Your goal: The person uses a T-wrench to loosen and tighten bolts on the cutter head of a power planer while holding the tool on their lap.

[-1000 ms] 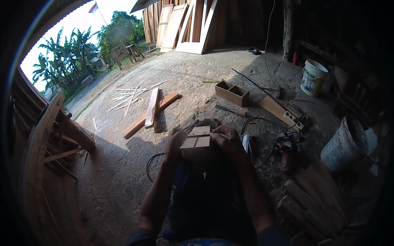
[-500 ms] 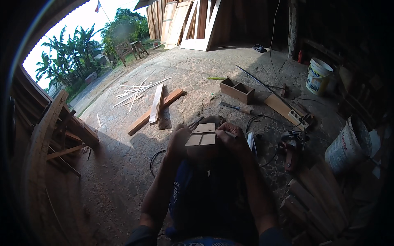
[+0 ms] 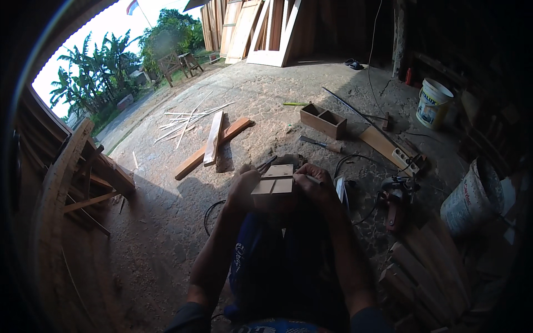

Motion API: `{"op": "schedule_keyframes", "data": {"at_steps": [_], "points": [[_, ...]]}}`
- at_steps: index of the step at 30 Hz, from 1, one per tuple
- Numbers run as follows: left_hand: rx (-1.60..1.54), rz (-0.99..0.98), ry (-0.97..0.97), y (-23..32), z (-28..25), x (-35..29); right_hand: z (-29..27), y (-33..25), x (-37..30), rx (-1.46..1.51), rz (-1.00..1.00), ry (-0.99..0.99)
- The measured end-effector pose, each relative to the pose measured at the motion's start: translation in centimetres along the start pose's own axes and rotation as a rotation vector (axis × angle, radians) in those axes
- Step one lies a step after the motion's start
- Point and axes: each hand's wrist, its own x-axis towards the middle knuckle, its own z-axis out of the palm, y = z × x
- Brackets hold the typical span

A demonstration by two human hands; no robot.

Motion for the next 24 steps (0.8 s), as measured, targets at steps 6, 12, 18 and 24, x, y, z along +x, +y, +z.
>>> {"op": "schedule_keyframes", "data": {"at_steps": [6,12,18,24], "points": [[-0.009,0.009,-0.035,-1.5,-0.6,0.9,0.2,-0.4,-0.1,-0.017,0.014,0.011],[-0.046,0.013,0.007,-0.2,0.1,-0.1,0.0,0.2,0.0,-0.015,-0.041,-0.009],[-0.096,-0.058,0.024,-0.3,0.1,0.1,0.1,0.2,0.0,-0.032,-0.014,0.022],[-0.035,0.043,0.022,-1.6,0.2,0.1,0.0,0.4,0.0,-0.048,-0.039,0.012]]}}
